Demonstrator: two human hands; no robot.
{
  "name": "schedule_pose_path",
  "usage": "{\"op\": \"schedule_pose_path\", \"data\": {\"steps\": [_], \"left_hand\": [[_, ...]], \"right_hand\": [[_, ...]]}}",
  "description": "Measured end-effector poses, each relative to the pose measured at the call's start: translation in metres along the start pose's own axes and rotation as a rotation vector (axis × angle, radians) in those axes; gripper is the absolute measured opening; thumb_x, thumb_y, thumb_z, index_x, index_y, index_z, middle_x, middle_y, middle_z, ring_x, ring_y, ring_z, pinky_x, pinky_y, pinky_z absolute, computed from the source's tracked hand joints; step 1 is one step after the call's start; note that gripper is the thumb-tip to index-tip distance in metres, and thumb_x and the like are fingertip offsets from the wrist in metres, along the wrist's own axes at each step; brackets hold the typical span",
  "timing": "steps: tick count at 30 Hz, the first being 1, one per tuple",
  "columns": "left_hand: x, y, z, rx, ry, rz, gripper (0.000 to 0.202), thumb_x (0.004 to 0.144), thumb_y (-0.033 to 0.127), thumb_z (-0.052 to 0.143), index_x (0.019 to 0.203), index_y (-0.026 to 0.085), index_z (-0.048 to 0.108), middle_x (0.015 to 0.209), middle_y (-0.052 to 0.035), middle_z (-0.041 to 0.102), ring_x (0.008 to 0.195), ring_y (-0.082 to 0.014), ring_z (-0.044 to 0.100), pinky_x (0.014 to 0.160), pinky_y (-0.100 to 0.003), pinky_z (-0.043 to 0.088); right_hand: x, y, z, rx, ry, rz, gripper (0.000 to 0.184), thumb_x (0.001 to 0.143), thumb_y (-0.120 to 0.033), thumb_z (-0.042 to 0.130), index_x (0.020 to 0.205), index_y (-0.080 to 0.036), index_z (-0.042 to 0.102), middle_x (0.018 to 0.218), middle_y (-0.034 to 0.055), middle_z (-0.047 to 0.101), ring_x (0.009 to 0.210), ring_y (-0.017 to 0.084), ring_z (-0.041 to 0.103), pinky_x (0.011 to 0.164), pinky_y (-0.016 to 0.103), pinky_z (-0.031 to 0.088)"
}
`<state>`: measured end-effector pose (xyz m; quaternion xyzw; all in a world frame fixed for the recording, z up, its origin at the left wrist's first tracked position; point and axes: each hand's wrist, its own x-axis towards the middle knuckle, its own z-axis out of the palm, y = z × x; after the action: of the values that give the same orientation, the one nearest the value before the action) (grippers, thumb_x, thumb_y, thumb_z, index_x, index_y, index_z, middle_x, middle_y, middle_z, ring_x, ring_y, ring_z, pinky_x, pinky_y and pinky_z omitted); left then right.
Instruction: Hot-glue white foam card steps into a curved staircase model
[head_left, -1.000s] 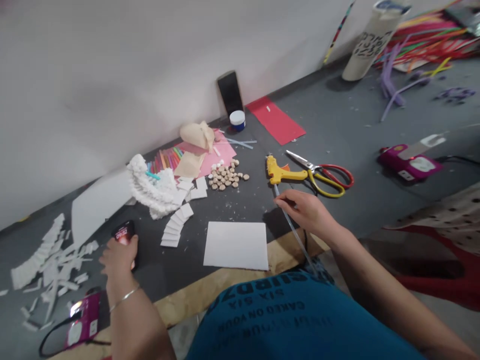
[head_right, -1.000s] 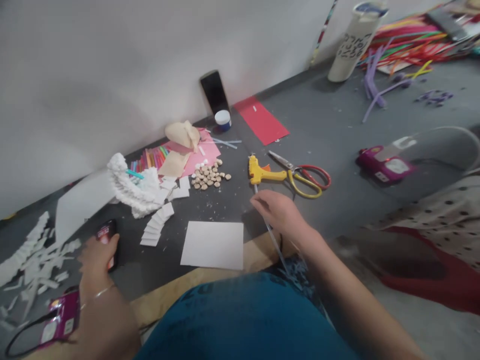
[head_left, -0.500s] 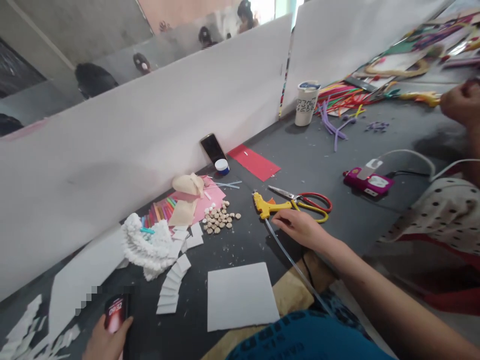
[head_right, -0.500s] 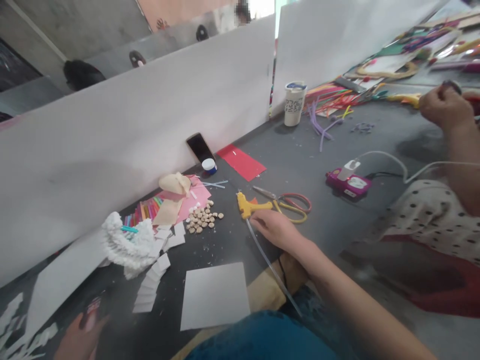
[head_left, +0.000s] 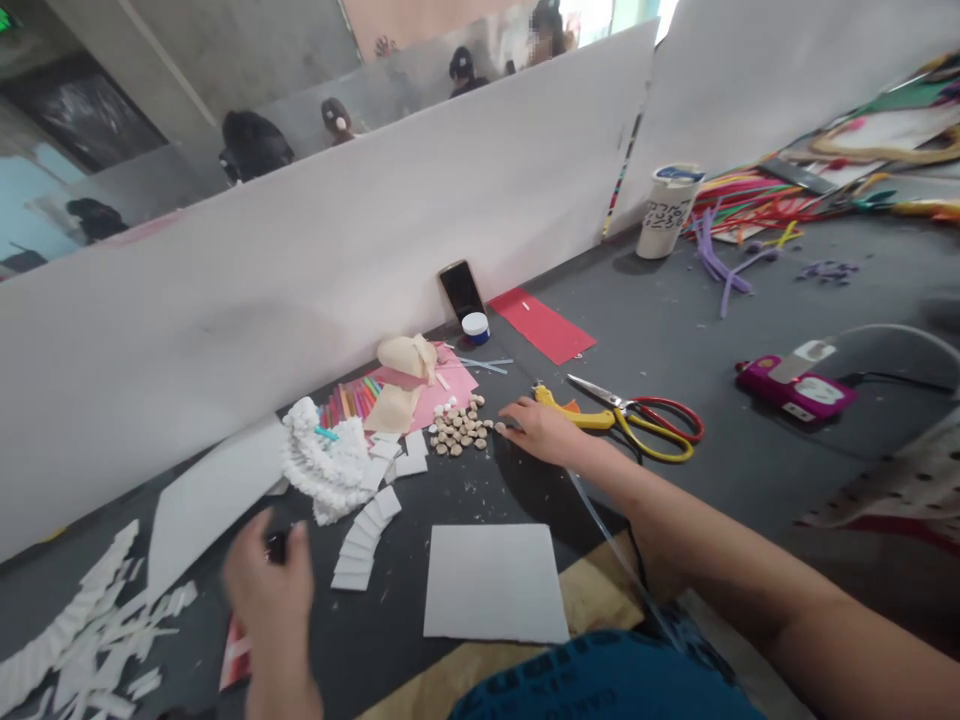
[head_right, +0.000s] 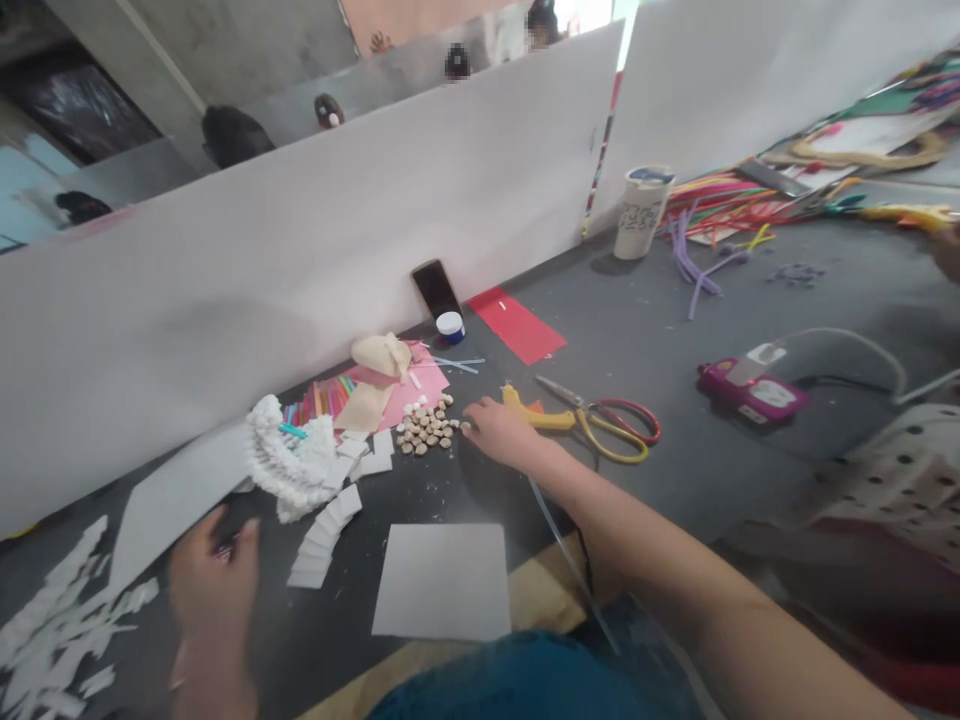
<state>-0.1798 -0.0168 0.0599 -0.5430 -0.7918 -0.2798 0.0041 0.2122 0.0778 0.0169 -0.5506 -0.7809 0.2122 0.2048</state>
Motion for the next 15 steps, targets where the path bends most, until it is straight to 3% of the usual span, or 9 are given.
{"op": "schedule_pose_path", "data": {"steps": [1,4,6,8,11,13,15], "left_hand": [[-0.005,0.023,0.012,-0.041,0.001,0.113,0.047,0.084,0.047,0.05,0.121,0.018,0.055,0.125,-0.0163,0.059,0.123,-0.0348,0.052,0.105,-0.05,0.041],[-0.021,0.079,0.052,-0.166,-0.262,0.451,0.032,0.092,0.04,0.044,0.105,0.021,0.066,0.115,-0.0144,0.067,0.112,-0.03,0.06,0.102,-0.048,0.044],[-0.028,0.095,0.07,-0.173,-0.351,0.505,0.026,0.093,0.037,0.047,0.097,0.025,0.07,0.099,-0.0101,0.073,0.099,-0.0267,0.066,0.1,-0.044,0.046],[-0.033,0.091,0.074,-0.157,-0.358,0.479,0.025,0.093,0.035,0.048,0.098,0.026,0.071,0.087,-0.0084,0.074,0.089,-0.0254,0.068,0.105,-0.045,0.042],[-0.039,0.058,0.061,-0.091,-0.248,0.337,0.031,0.093,0.033,0.045,0.109,0.017,0.066,0.11,-0.0168,0.07,0.108,-0.0321,0.062,0.103,-0.051,0.04],[-0.046,0.031,0.049,-0.039,-0.188,0.245,0.038,0.091,0.034,0.049,0.119,0.011,0.06,0.124,-0.023,0.062,0.121,-0.0366,0.054,0.104,-0.054,0.038],[-0.057,0.011,0.04,-0.006,-0.173,0.193,0.048,0.088,0.037,0.056,0.128,0.01,0.054,0.132,-0.0237,0.056,0.127,-0.0373,0.048,0.107,-0.052,0.036]], "right_hand": [[0.009,-0.003,0.004,-0.019,-0.019,0.001,0.027,0.087,-0.021,0.059,0.112,-0.012,0.065,0.108,0.0149,0.066,0.093,0.022,0.065,0.084,0.032,0.046],[0.025,-0.013,0.011,-0.053,-0.08,-0.026,0.031,0.082,-0.018,0.065,0.112,-0.011,0.065,0.106,0.0151,0.066,0.093,0.023,0.065,0.085,0.031,0.046],[0.024,-0.017,0.01,-0.064,-0.089,-0.045,0.034,0.084,-0.019,0.062,0.117,-0.012,0.063,0.11,0.0159,0.065,0.096,0.023,0.065,0.087,0.032,0.047],[0.013,-0.018,0.005,-0.073,-0.075,-0.052,0.037,0.089,-0.021,0.056,0.125,-0.013,0.058,0.119,0.0181,0.061,0.102,0.025,0.063,0.09,0.038,0.046],[-0.022,-0.013,-0.001,-0.065,-0.079,-0.115,0.042,0.09,-0.026,0.055,0.131,-0.015,0.053,0.124,0.018,0.059,0.112,0.029,0.059,0.094,0.044,0.046],[-0.053,-0.008,0.003,-0.037,-0.068,-0.262,0.041,0.09,-0.029,0.055,0.13,-0.018,0.054,0.124,0.0159,0.06,0.111,0.029,0.058,0.095,0.044,0.046],[-0.083,-0.002,0.011,-0.062,-0.106,-0.365,0.046,0.09,-0.031,0.057,0.135,-0.023,0.051,0.131,0.0139,0.058,0.115,0.03,0.056,0.095,0.046,0.046]]}}
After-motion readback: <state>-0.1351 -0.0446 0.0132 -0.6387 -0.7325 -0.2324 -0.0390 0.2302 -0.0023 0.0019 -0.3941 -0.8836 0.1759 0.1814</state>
